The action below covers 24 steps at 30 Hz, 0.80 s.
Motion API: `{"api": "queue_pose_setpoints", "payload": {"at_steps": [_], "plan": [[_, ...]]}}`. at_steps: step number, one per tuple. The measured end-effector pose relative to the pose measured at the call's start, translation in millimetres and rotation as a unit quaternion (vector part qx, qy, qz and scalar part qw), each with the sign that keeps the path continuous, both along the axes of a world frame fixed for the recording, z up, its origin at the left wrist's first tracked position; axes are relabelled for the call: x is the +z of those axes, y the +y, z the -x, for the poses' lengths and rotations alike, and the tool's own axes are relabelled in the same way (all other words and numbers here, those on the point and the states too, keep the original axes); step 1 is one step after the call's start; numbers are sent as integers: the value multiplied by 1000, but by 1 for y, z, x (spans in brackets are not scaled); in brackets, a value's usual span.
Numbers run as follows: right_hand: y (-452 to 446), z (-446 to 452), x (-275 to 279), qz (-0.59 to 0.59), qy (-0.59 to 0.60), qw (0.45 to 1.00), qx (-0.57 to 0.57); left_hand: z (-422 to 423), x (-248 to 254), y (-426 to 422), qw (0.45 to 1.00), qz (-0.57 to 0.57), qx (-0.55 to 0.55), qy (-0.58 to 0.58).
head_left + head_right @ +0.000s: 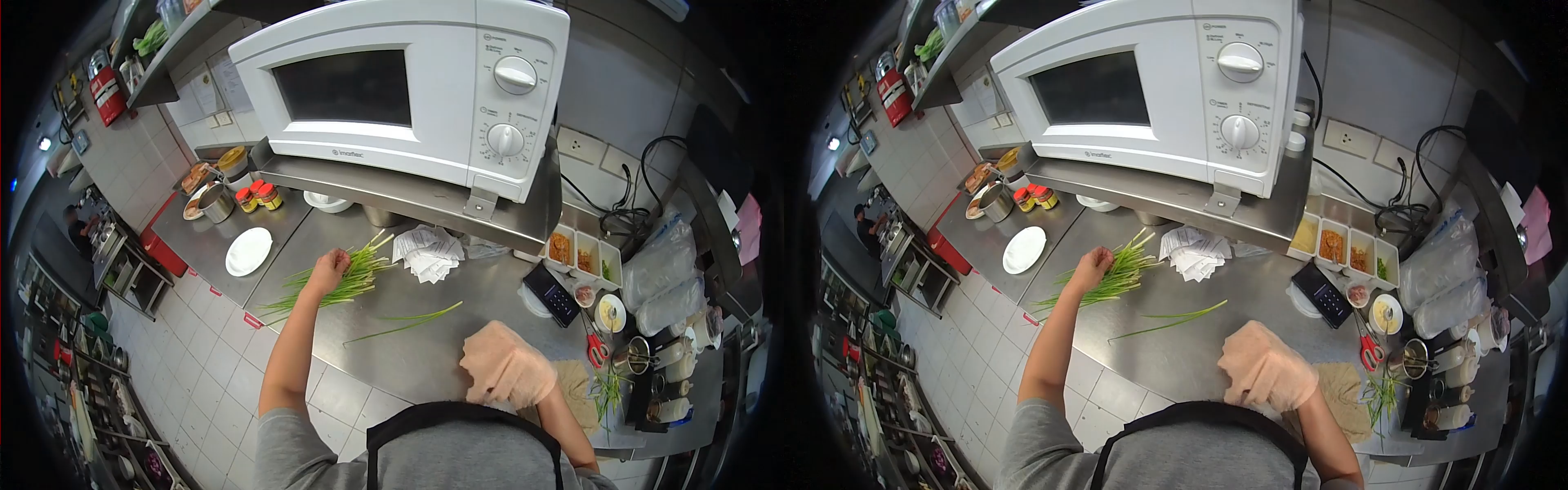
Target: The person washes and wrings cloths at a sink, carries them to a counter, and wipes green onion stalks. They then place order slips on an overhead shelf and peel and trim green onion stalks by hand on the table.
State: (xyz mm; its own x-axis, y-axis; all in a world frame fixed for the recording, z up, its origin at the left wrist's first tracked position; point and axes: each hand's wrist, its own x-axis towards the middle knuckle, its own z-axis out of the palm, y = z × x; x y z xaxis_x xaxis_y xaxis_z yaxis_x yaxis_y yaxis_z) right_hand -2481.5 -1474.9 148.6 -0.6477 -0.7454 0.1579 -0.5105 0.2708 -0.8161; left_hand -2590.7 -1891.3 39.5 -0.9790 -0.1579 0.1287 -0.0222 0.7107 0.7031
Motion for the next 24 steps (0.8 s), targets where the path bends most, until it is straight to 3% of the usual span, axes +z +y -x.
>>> {"api": "queue_pose_setpoints", "payload": {"at_steps": [1, 3, 6, 11, 14, 19, 24], "plan": [[1, 11, -21, -8, -48, 998, 36, -1, -4, 4, 995, -90, -42, 1], [-2, 32, -56, -12, -7, 996, 87, -8, -19, 17, 955, -269, -126, 0], [-19, 50, -81, -7, 166, 984, 66, -35, -13, 72, 928, -309, -196, -72], [-50, 45, -98, -26, 154, 976, -151, -73, -49, 154, 881, -390, -241, -117], [-41, 43, -109, -134, 137, 966, -174, -84, -51, 187, 875, -406, -235, -118], [-31, 35, -101, -127, 195, 958, -166, -85, -54, 211, 886, -413, -197, -71], [-15, 28, -79, -99, 167, 960, -202, -80, -47, 207, 880, -466, -55, -69]]}}
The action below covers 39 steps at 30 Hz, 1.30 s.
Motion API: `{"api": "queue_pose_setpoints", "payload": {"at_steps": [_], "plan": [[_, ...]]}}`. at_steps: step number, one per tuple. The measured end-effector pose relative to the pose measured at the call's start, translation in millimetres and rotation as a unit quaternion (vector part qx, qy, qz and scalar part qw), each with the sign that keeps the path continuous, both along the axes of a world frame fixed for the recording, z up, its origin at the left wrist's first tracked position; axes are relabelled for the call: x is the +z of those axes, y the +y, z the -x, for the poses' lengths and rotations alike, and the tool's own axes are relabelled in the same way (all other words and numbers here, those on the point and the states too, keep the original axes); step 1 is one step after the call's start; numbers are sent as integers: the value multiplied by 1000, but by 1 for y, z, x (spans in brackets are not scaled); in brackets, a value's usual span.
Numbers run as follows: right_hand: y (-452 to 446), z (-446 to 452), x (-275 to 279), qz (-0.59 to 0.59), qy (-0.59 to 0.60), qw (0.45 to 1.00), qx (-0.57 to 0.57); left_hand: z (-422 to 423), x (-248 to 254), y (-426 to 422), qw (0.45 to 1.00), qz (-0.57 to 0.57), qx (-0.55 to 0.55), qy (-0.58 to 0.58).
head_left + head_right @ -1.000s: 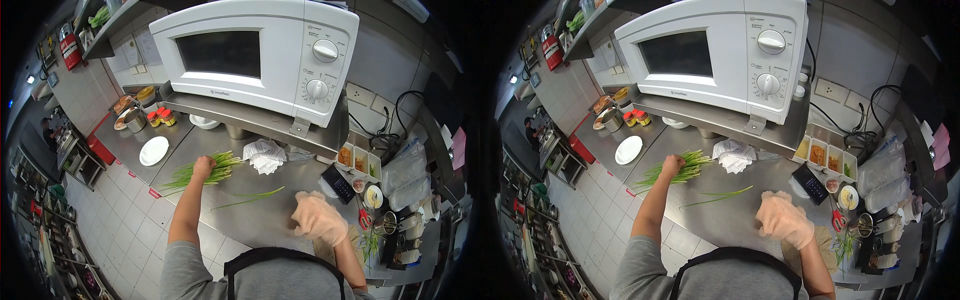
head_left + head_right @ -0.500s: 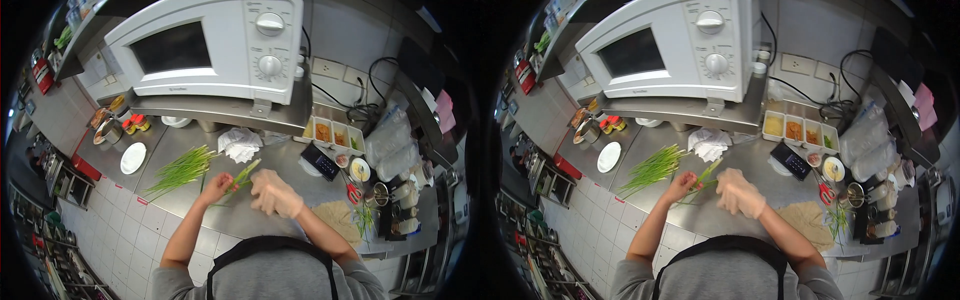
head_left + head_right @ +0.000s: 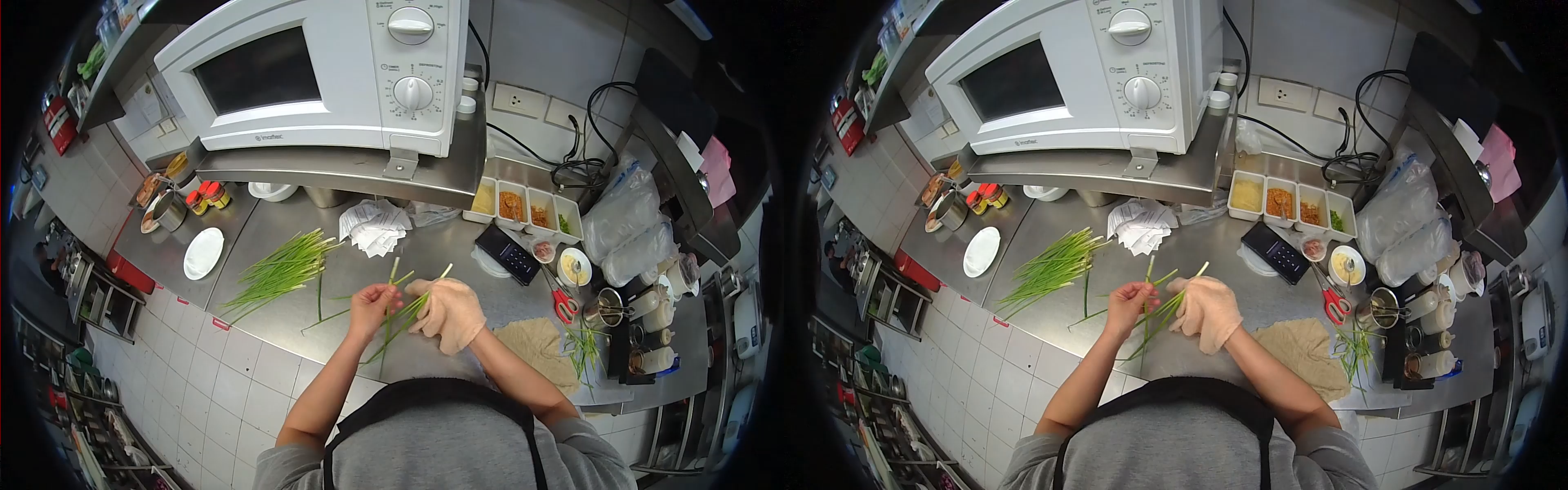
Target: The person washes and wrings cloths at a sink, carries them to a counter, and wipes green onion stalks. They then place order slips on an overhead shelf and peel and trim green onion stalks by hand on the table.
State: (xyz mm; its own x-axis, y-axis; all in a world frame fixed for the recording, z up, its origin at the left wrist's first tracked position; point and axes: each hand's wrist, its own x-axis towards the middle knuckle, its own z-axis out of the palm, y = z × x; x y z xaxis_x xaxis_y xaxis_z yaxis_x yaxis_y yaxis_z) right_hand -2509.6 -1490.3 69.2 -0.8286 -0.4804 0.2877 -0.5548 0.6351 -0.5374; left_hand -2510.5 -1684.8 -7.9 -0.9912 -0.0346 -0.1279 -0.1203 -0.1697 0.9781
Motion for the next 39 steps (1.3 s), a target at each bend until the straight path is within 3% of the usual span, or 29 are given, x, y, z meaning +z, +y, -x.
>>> {"api": "queue_pose_setpoints", "payload": {"at_steps": [1, 2, 3, 4, 8, 11, 12, 15, 16, 17, 19, 23, 24, 26, 29, 30, 32, 35, 37, 39], "plan": [[7, 0, -3, -10, 2, 1000, -9, 2, -3, -2, 1000, 8, 14, -27], [13, 0, -5, -11, 9, 1000, -11, 3, -5, 1, 977, 189, 79, 65], [19, 0, -7, -11, 15, 1000, -12, 2, -8, 4, 908, 361, 142, 156], [23, -1, -9, -1, 27, 1000, -7, 4, -9, 7, 798, 516, 199, 240], [21, -2, -3, -53, 1, 999, -6, -23, 53, 40, 874, 455, -113, 132], [1, 5, -13, -143, -91, 982, -85, -17, 34, 48, 920, 355, -108, 127], [-2, 4, -22, -15, -148, 985, -91, -17, 34, 48, 911, 369, -113, 143], [17, 9, -22, 173, -96, 979, 54, -26, 42, 47, 890, 396, -111, 196], [20, 8, -6, 35, -77, 996, 42, -30, 47, 46, 886, 397, -98, 219], [20, 0, 47, -105, -57, 992, 29, -31, 50, 45, 881, 398, -85, 242], [21, 1, 78, -217, -47, 975, -27, -32, 49, 42, 897, 372, -79, 225], [14, 8, 48, -132, -47, 972, -191, -30, 41, 38, 937, 317, -58, 134], [5, 1, 51, -150, -76, 969, -179, -28, 41, 38, 927, 332, -48, 168], [-1, 2, 18, -102, 7, 994, -26, -25, 41, 42, 903, 360, -31, 234], [7, 4, 36, -80, -53, 993, 70, -26, 42, 47, 904, 359, -29, 232], [8, 4, 41, -62, 5, 998, -6, -25, 41, 46, 922, 330, -41, 199], [17, 34, 0, 135, -23, 990, -41, -21, 35, 42, 952, 269, -63, 133], [28, 37, 28, -158, 98, 978, 92, -11, 35, 41, 993, -11, -49, 104], [10, 36, 1, -65, -13, 996, 67, -1, 36, 42, 996, -50, -29, 71], [1, 24, -3, -50, 67, 993, 84, 10, 30, 46, 993, -98, -15, 59]]}}
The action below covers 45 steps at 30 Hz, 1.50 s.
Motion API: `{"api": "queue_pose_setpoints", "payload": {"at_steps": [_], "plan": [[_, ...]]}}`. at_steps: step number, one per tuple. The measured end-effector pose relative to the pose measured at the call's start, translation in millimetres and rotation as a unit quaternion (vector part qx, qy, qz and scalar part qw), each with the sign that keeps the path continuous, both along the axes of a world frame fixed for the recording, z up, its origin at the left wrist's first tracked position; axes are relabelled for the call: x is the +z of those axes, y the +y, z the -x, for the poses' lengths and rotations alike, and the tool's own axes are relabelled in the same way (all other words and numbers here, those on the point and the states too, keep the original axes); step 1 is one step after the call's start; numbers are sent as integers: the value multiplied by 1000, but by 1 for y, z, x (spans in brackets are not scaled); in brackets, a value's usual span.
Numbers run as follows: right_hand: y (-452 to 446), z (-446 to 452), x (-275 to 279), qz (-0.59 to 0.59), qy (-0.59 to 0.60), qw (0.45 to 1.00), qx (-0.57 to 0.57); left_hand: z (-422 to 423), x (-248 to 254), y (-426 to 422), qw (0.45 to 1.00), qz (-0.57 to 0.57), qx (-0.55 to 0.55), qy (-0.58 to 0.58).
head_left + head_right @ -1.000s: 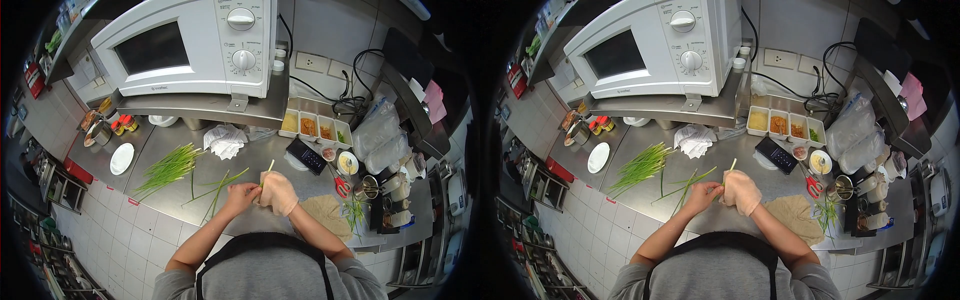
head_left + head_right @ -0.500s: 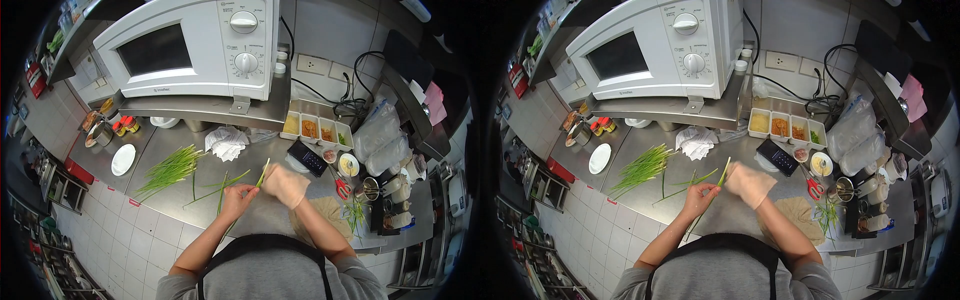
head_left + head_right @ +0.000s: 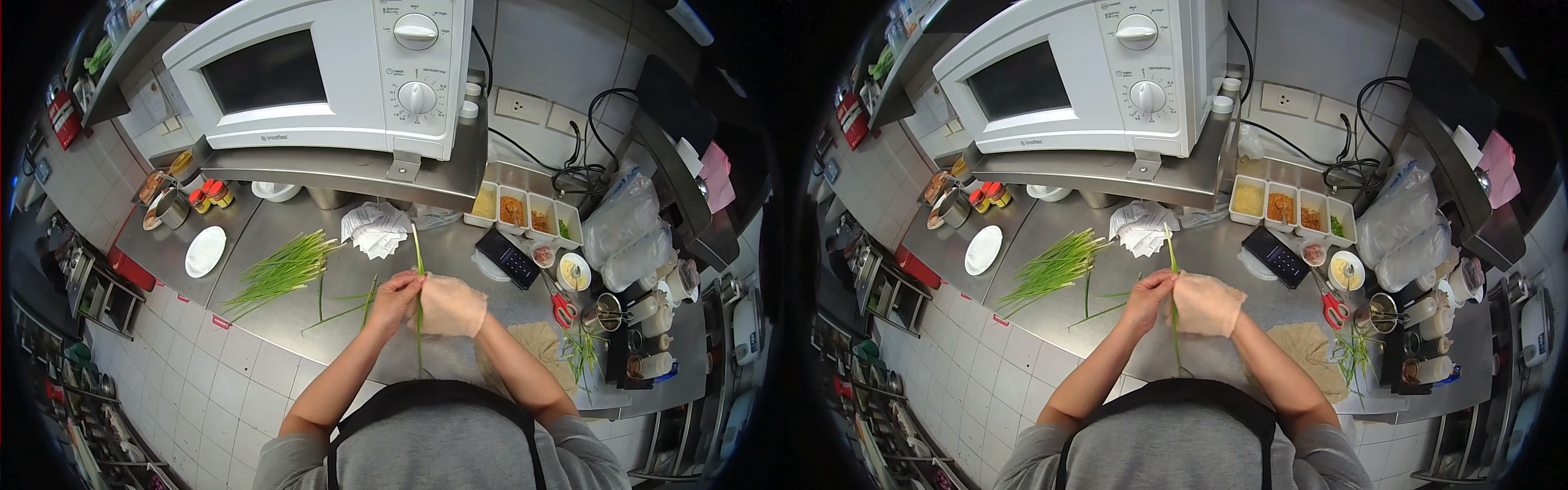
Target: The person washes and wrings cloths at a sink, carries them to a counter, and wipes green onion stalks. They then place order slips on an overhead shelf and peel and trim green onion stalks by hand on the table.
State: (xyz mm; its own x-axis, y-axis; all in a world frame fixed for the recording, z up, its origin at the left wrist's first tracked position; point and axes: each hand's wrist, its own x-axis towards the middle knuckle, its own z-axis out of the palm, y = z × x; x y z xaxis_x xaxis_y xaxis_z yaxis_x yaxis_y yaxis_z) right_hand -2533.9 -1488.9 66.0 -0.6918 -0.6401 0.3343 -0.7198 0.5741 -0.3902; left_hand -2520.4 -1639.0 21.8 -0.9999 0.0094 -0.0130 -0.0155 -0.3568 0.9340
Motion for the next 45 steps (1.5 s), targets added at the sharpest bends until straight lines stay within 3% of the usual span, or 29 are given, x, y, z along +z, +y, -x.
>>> {"api": "queue_pose_setpoints", "payload": {"at_steps": [2, 3, 4, 6, 8, 9, 11, 13, 15, 18, 19, 21, 24, 27, 30, 33, 35, 36, 37, 38, 39, 40, 41, 42, 43, 45], "plan": [[5, 5, -7, -44, -20, 997, 58, 7, 0, 0, 994, -70, -18, -86], [3, 6, -19, 58, 84, 992, 75, 10, 4, 0, 986, -105, -26, -128], [5, 6, -28, -11, 71, 993, 96, 14, 5, -2, 990, -85, -1, -112], [0, -14, 12, -150, 44, 978, 137, 22, 6, -8, 994, -49, 52, -78], [-2, -31, 17, -243, -34, 952, 183, 41, 10, -31, 987, -114, 77, -77], [2, -32, -38, -243, -62, 944, 212, 51, 11, -47, 982, -146, 90, -78], [16, -41, -47, -294, -95, 921, 239, 68, 16, -83, 978, -185, 84, -52], [34, -66, 15, -391, -102, 885, 233, 76, 27, -117, 979, -169, 105, -42], [52, -69, 6, -431, -100, 872, 211, 73, 39, -122, 987, -130, 86, -41], [67, -69, -33, -453, -238, 847, -140, 57, 58, -105, 996, -53, 5, -74], [79, -64, -32, -506, -215, 832, -68, 53, 63, -93, 994, -39, -20, -96], [92, -69, -5, -422, -175, 884, -95, 51, 68, -79, 990, -9, -83, -115], [129, -47, 3, -392, -140, 900, -128, 45, 73, -63, 981, 69, -155, -92], [113, -41, 50, -453, -195, 863, -110, 42, 73, -46, 971, 126, -184, -81], [133, -41, 3, -566, -254, 745, 245, 35, 82, -38, 964, 164, -194, -79], [135, -42, 29, -638, -286, 713, 48, 32, 73, -29, 954, 196, -222, -52], [127, -45, 36, -367, -193, 910, 6, 15, 64, -14, 945, 205, -254, -33], [120, -46, 37, -212, -139, 967, -14, 7, 48, -2, 943, 178, -282, -18], [108, -47, 32, -63, -306, 950, -22, 0, 30, 8, 939, 152, -310, -2], [92, -46, 22, 88, -458, 884, -28, -8, 23, 13, 925, 211, -314, 13], [82, -42, 9, 233, -587, 774, -33, -14, 19, 17, 909, 269, -318, 29], [80, -38, -12, 315, -588, 742, -67, -17, 15, 18, 889, 326, -320, 44], [80, -36, -41, 395, -584, 702, -102, -15, 3, 12, 913, 333, -232, 42], [82, -33, -66, 471, -575, 655, -137, -8, -11, -2, 904, 400, -110, 102], [85, -31, -81, 548, -584, 591, -95, -1, -26, -20, 875, 458, 15, 159], [79, -39, -108, 518, -567, 624, -145, 10, -57, -58, 725, 629, 205, 193]]}}
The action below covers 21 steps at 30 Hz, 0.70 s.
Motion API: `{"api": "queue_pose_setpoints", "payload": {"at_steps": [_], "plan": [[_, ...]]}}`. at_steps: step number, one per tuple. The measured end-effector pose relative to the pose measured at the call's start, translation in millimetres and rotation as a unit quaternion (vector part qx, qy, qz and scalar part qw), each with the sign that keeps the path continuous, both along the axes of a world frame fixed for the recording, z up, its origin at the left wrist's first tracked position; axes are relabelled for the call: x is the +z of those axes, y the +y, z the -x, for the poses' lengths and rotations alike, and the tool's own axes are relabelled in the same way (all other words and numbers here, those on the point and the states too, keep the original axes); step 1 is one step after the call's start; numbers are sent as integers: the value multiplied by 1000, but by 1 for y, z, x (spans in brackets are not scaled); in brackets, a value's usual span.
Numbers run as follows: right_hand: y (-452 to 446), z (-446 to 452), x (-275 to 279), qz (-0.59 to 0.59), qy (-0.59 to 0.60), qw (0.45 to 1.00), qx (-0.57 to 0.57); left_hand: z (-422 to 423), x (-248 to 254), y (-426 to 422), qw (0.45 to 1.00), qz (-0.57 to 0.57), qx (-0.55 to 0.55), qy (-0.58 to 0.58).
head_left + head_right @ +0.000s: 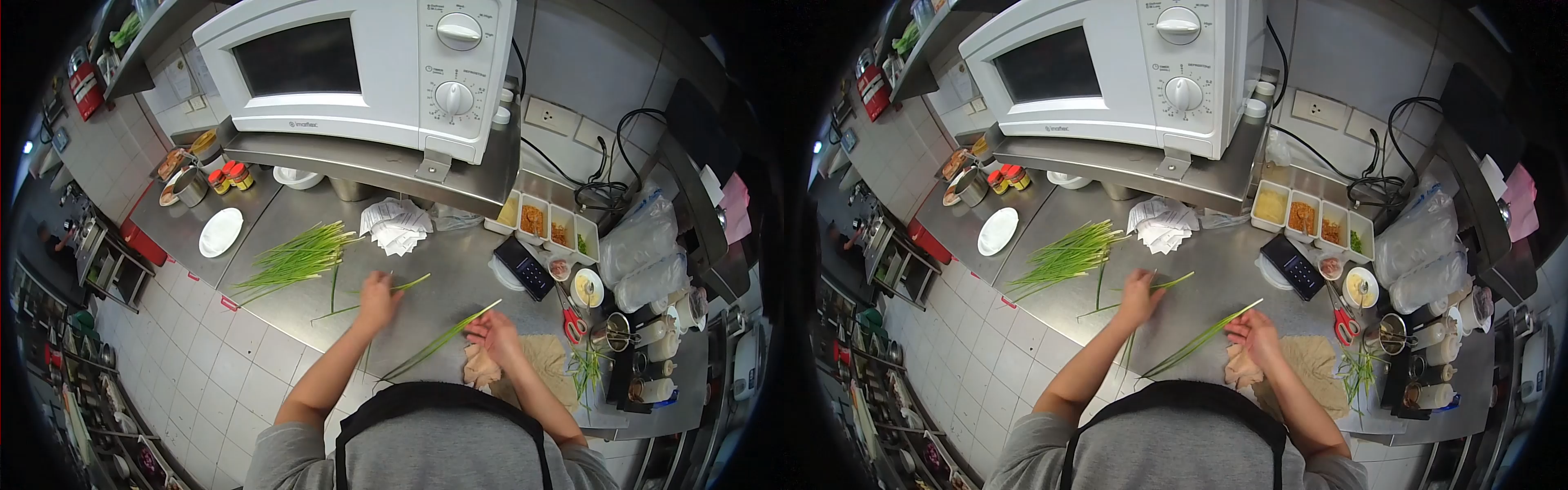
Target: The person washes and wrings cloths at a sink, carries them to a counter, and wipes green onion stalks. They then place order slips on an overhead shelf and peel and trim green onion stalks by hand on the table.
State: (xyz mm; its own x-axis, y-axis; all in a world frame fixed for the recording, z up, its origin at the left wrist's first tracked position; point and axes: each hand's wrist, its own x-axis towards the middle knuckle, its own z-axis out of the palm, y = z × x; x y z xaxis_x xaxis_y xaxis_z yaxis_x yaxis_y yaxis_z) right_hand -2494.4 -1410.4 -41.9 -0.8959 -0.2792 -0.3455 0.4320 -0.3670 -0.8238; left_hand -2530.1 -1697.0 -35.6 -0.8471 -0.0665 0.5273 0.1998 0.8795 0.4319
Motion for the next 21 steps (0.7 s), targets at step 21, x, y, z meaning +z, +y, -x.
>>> {"api": "queue_pose_setpoints", "payload": {"at_steps": [21], "plan": [[55, -62, 38, -627, 461, 628, 24, -58, 35, 79, 965, -82, -225, -108]]}}
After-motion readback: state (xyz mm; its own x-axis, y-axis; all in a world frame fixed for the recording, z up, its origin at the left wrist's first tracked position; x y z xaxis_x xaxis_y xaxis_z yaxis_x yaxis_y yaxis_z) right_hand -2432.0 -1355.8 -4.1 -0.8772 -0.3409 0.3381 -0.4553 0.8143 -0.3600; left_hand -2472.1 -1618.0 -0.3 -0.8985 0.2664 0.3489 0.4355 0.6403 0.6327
